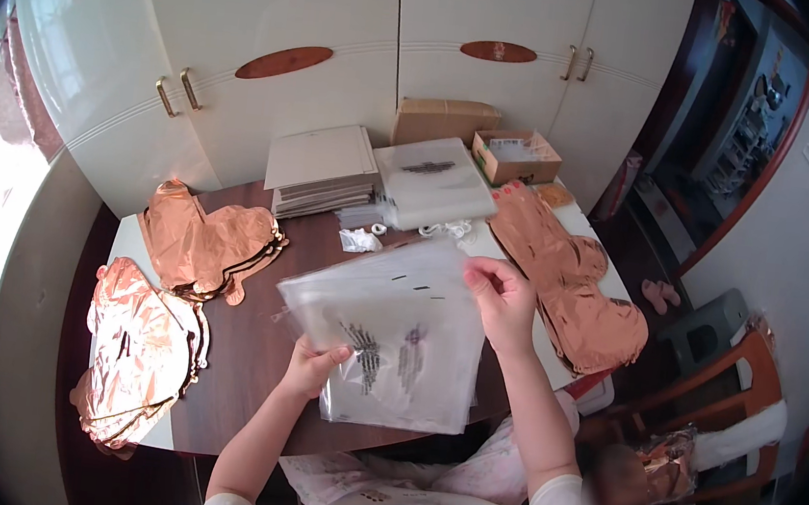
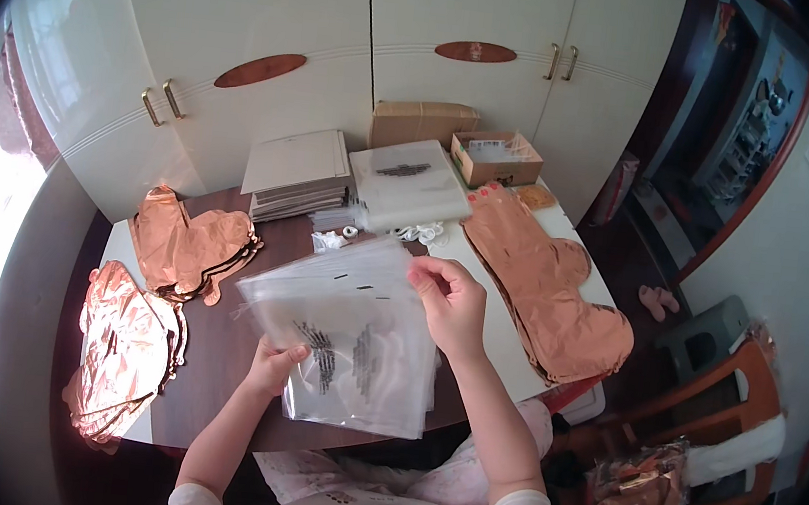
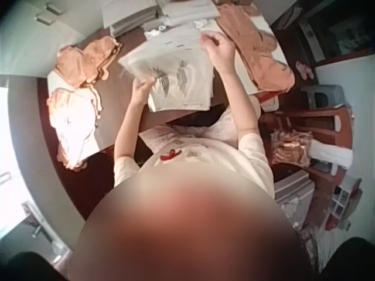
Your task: The person is folding and organizing rose gold foil balloons at a table.
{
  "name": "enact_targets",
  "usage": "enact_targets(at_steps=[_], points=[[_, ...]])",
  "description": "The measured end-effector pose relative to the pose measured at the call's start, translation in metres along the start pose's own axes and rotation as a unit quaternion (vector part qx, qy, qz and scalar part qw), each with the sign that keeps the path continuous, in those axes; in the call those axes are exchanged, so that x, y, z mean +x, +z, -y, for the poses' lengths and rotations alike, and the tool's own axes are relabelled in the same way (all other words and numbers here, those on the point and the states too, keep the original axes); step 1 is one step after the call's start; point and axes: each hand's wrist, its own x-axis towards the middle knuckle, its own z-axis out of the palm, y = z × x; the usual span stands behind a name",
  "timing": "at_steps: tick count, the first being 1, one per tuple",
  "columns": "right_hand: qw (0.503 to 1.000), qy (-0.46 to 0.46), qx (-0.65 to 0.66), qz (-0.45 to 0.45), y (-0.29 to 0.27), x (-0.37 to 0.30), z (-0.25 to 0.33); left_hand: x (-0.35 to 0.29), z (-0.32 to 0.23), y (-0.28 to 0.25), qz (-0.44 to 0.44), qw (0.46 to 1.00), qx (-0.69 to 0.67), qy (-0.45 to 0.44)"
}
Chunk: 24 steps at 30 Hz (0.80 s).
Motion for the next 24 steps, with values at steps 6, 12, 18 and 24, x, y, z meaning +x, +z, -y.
enact_targets(at_steps=[6, 12, 18, 24], points=[[0.999, 0.01, 0.035, 0.003, -0.004, -0.003, -0.015, 0.003, 0.0, -0.001, 0.004, 1.0, 0.005, 0.0], [0.928, 0.243, 0.203, 0.198, -0.019, -0.025, -0.023, 0.006, 0.001, -0.01, 0.009, 0.991, -0.127, -0.037], [0.908, 0.217, 0.203, 0.296, -0.008, -0.033, 0.003, 0.013, 0.007, -0.028, -0.044, 0.983, -0.17, -0.057], [0.852, 0.28, 0.324, 0.302, -0.004, -0.038, 0.008, 0.012, 0.005, -0.026, -0.012, 0.972, -0.212, -0.102]])
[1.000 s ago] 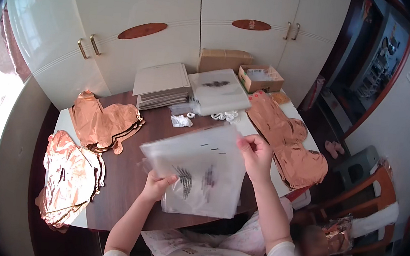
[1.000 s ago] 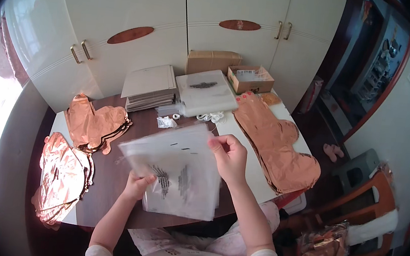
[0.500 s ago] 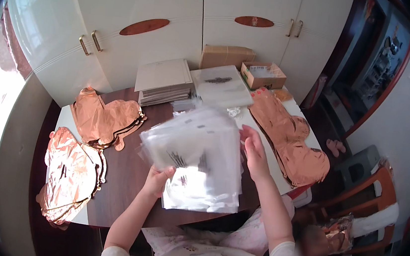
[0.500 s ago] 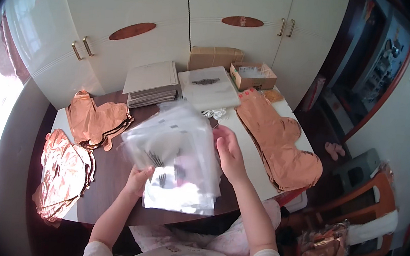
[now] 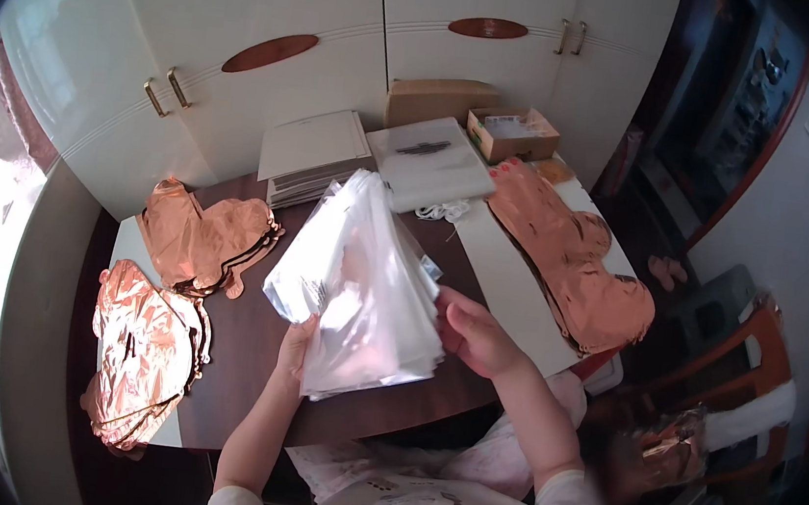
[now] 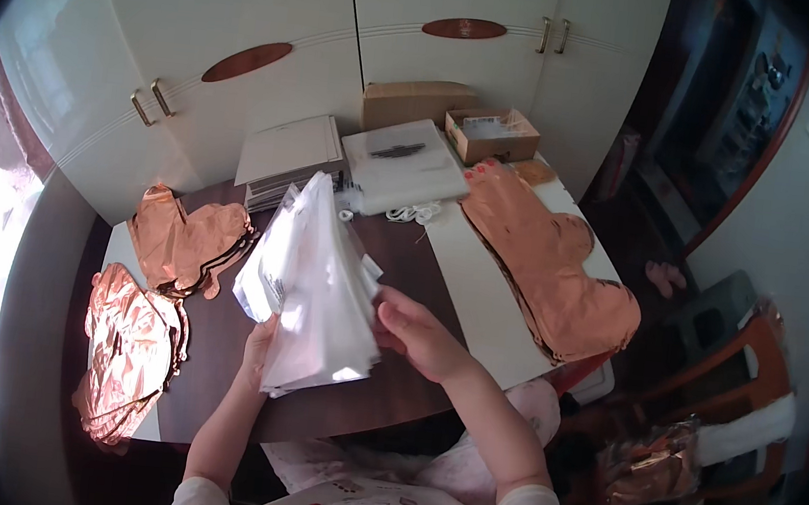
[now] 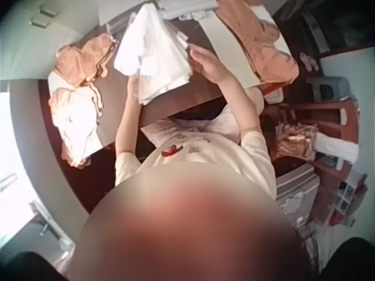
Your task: The person is folding and organizing rose gold foil balloons at a table.
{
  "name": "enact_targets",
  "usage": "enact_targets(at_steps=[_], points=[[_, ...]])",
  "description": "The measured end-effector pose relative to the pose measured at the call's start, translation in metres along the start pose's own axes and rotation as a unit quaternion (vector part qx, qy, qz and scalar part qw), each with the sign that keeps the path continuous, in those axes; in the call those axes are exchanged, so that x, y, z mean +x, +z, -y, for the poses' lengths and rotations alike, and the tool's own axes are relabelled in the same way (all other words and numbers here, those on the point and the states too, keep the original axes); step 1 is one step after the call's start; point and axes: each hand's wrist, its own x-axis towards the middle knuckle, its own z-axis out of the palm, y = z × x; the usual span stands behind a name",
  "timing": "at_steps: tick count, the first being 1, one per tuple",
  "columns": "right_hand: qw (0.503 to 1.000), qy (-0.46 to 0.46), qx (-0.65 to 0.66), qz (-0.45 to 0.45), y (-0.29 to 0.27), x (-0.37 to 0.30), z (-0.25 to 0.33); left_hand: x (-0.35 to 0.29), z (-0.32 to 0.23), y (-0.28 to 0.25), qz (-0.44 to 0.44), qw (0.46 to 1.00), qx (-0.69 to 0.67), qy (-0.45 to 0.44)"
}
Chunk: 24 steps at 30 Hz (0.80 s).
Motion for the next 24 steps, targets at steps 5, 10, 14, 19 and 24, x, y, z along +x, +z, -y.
enact_targets(at_steps=[5, 10, 14, 19, 24], points=[[0.996, -0.025, 0.039, 0.081, 0.033, 0.008, 0.007, 0.0, 0.004, -0.008, 0.026, 1.0, -0.001, 0.006], [0.995, -0.076, -0.038, 0.042, 0.046, 0.01, 0.003, -0.012, -0.003, 0.024, 0.063, 0.998, -0.01, 0.0], [0.995, -0.051, -0.084, 0.008, 0.057, 0.009, 0.011, -0.009, -0.002, 0.007, 0.045, 0.999, -0.003, -0.022], [0.995, -0.032, -0.097, -0.011, 0.054, 0.012, 0.012, -0.012, -0.005, 0.009, 0.052, 0.997, 0.058, -0.004], [0.994, -0.047, -0.097, 0.004, 0.048, 0.018, 0.0, -0.011, -0.003, 0.014, 0.114, 0.988, 0.085, 0.055]])
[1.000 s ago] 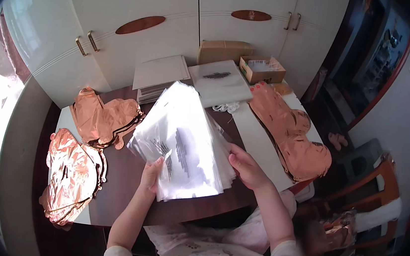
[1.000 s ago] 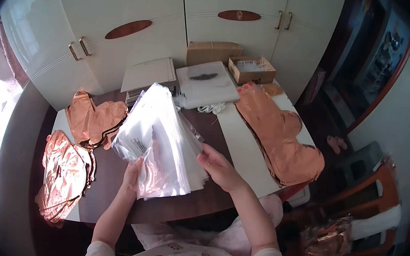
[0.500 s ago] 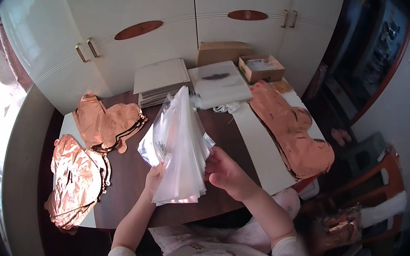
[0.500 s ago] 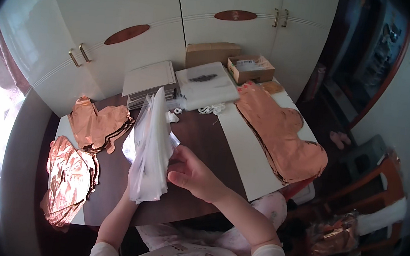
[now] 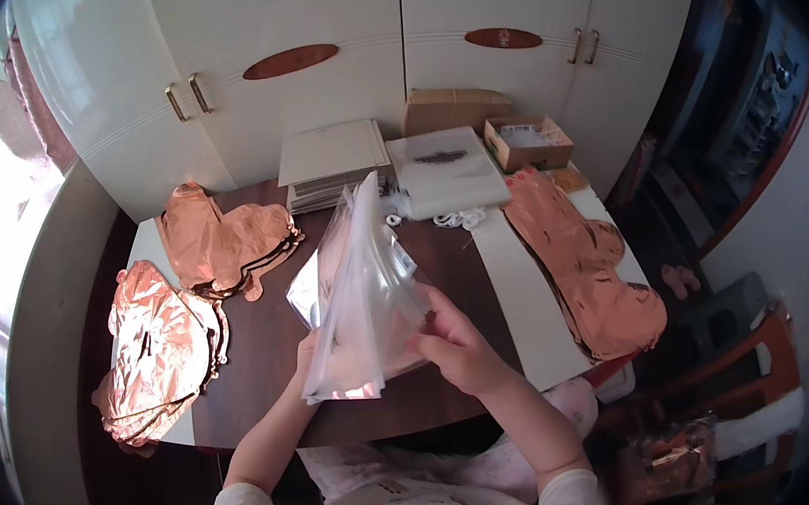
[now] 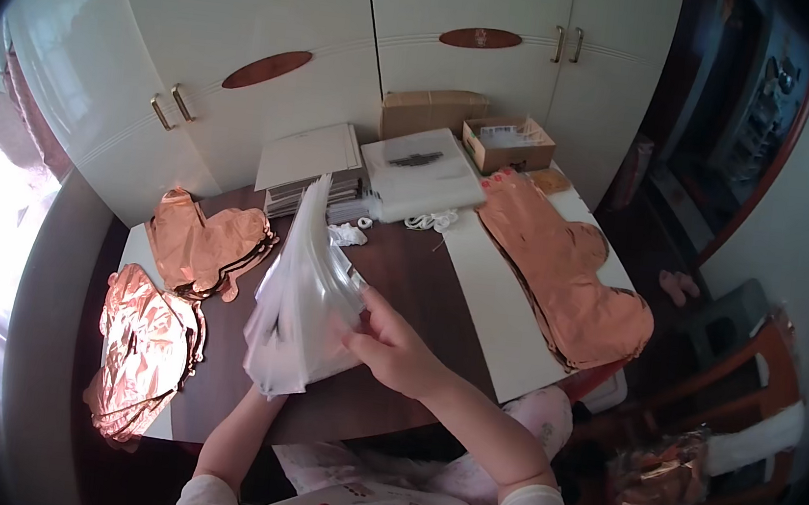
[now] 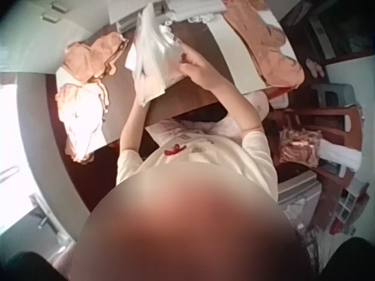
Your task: The person is folding and organizing rose gold foil balloons at a table.
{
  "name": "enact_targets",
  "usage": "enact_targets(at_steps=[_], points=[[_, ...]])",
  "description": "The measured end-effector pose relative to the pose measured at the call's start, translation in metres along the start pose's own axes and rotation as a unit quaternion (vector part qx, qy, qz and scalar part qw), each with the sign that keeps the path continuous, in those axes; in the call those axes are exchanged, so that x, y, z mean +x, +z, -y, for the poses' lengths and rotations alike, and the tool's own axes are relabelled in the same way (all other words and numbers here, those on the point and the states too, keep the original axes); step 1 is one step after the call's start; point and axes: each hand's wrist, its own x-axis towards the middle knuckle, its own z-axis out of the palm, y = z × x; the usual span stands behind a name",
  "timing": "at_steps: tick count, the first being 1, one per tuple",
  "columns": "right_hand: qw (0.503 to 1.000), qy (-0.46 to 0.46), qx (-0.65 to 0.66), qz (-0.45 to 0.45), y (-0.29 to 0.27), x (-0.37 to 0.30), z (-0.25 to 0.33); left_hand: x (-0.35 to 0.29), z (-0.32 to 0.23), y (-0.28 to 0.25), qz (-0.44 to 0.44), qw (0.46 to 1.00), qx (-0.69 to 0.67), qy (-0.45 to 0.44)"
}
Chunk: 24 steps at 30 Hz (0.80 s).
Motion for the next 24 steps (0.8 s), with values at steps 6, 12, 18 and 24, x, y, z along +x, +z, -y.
enact_targets(at_steps=[6, 12, 18, 24], points=[[0.999, -0.033, -0.017, -0.002, 0.006, 0.014, -0.005, -0.002, 0.013, -0.022, -0.02, 0.992, 0.115, 0.05], [0.999, -0.007, -0.005, -0.037, -0.004, 0.014, -0.015, -0.021, 0.031, -0.055, -0.046, 0.962, 0.244, 0.112], [0.998, -0.002, -0.007, -0.057, -0.018, 0.008, -0.017, 0.006, 0.037, -0.065, -0.076, 0.912, 0.363, 0.174], [0.8, -0.223, -0.511, -0.223, -0.027, 0.0, -0.008, -0.005, 0.018, -0.051, -0.15, 0.986, -0.065, -0.03]])
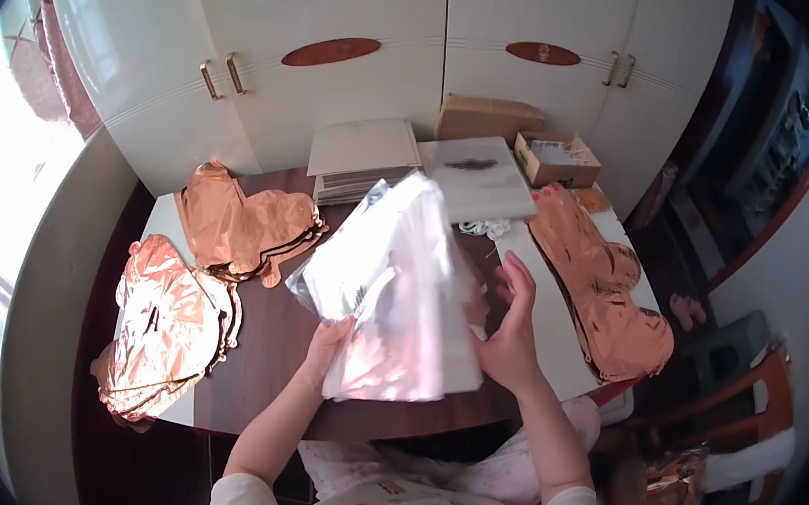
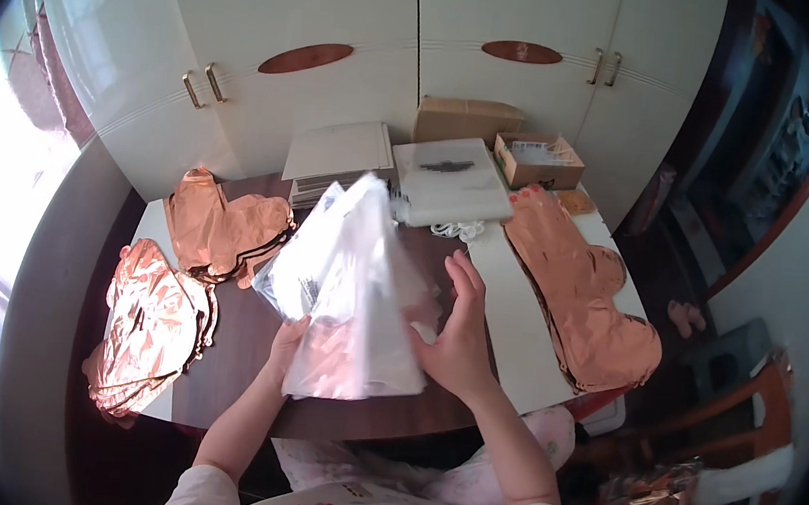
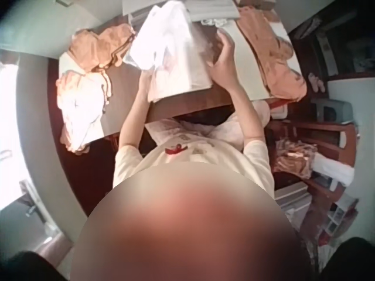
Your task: The person is folding and organizing rose gold foil balloons at a table.
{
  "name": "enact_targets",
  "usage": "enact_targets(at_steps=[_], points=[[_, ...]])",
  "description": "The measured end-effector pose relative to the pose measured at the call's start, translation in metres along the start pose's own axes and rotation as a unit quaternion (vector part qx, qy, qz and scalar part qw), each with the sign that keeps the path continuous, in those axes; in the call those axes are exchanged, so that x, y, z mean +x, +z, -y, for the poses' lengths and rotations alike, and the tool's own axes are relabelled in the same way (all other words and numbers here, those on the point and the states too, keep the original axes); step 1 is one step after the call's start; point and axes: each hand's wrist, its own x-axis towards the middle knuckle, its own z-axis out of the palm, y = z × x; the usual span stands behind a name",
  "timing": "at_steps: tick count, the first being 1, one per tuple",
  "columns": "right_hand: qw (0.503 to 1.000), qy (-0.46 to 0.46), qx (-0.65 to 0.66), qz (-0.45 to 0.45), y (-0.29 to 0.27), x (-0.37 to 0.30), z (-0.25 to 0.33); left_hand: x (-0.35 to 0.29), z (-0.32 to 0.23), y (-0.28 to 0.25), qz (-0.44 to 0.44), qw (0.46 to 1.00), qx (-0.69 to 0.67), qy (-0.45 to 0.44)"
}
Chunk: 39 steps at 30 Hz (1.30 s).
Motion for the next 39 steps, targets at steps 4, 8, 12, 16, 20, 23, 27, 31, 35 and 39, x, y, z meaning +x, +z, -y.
enact_targets(at_steps=[4, 8, 12, 16, 20, 23, 27, 31, 35, 39], points=[[0.961, 0.163, 0.199, 0.101, -0.006, -0.016, -0.031, -0.005, -0.011, 0.044, -0.026, 0.996, 0.09, -0.006], [0.899, 0.281, 0.321, 0.094, -0.008, -0.032, -0.042, -0.006, -0.01, 0.052, -0.035, 0.99, 0.137, -0.001], [0.893, 0.329, 0.282, 0.124, -0.011, -0.057, -0.057, -0.008, -0.005, 0.056, -0.03, 0.981, 0.192, 0.008], [0.925, 0.31, 0.118, 0.186, -0.026, -0.079, -0.064, -0.005, -0.001, 0.055, -0.025, 0.949, 0.315, -0.001], [0.978, 0.126, -0.106, 0.13, -0.033, -0.087, -0.06, -0.01, -0.007, 0.062, -0.054, 0.906, 0.417, -0.039], [0.969, 0.086, -0.159, 0.171, -0.023, -0.082, -0.049, -0.008, -0.005, 0.049, -0.088, 0.855, 0.508, 0.051], [0.94, 0.055, -0.254, 0.223, 0.002, -0.091, -0.05, -0.021, -0.008, 0.055, -0.121, 0.601, 0.753, 0.241], [0.926, 0.001, -0.306, 0.221, 0.017, -0.093, -0.047, -0.034, -0.018, 0.041, -0.112, 0.763, 0.628, 0.104], [0.924, -0.001, -0.29, 0.248, 0.03, -0.092, -0.04, -0.045, -0.027, 0.045, -0.151, 0.888, 0.426, 0.08], [0.924, -0.023, -0.277, 0.263, 0.038, -0.09, -0.035, -0.054, -0.033, 0.029, -0.155, 0.914, 0.371, 0.061]])
